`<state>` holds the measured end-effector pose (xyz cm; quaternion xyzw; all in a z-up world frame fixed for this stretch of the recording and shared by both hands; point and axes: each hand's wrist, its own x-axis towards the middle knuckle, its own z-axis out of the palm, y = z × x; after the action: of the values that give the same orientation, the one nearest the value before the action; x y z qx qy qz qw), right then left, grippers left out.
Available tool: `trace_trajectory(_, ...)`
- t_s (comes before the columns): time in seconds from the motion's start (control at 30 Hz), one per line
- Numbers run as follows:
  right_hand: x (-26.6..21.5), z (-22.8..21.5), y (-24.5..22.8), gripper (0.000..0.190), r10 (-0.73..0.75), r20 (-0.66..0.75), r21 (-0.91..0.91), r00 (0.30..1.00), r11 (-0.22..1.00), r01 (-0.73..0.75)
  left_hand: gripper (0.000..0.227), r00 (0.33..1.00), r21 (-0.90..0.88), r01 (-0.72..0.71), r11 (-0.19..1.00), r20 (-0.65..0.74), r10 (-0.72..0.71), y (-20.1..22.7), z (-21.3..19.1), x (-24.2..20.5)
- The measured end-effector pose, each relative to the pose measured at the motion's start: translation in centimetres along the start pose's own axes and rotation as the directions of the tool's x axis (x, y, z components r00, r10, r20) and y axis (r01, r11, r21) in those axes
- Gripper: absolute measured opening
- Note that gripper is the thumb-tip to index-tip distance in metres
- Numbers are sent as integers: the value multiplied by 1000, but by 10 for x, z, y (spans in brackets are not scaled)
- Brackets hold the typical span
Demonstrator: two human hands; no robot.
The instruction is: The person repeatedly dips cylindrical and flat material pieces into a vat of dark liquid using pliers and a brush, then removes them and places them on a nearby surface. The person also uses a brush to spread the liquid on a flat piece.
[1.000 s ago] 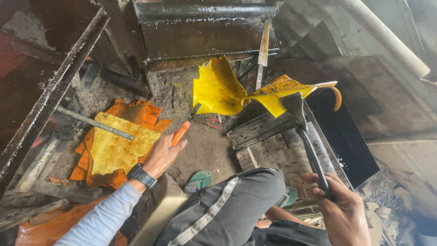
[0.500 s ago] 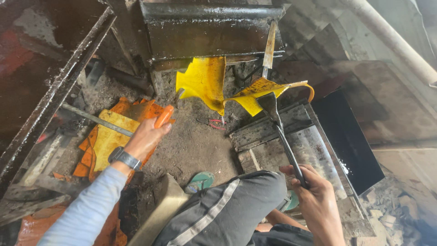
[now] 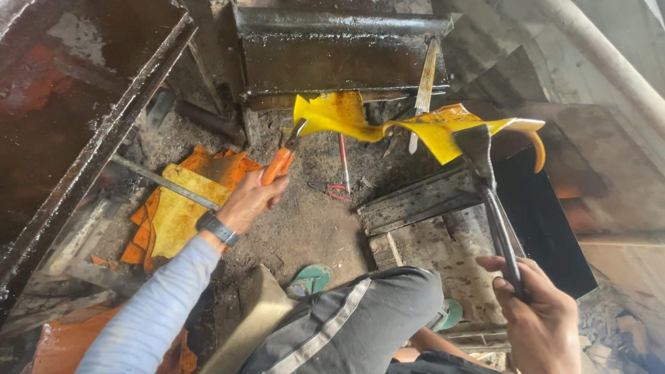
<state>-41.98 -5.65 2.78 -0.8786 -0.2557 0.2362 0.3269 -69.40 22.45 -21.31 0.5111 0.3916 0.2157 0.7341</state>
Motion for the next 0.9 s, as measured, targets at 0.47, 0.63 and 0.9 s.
trace_trajectory(0.47,15,-13,47,26,-29,-48,38,998,999,31,32,992,107,-117,987,60,111,-9,39,52)
trace_trajectory(0.63,6,19,33,22,-43,29,118,999,992,39,39,990,134,-74,988,-108,89,-43,-17,26)
trace_trajectory(0.9,4,67,-1,24,-140,117,-55,983,988,148,28,926,150,-60,987,-361,111,-96,-47,1)
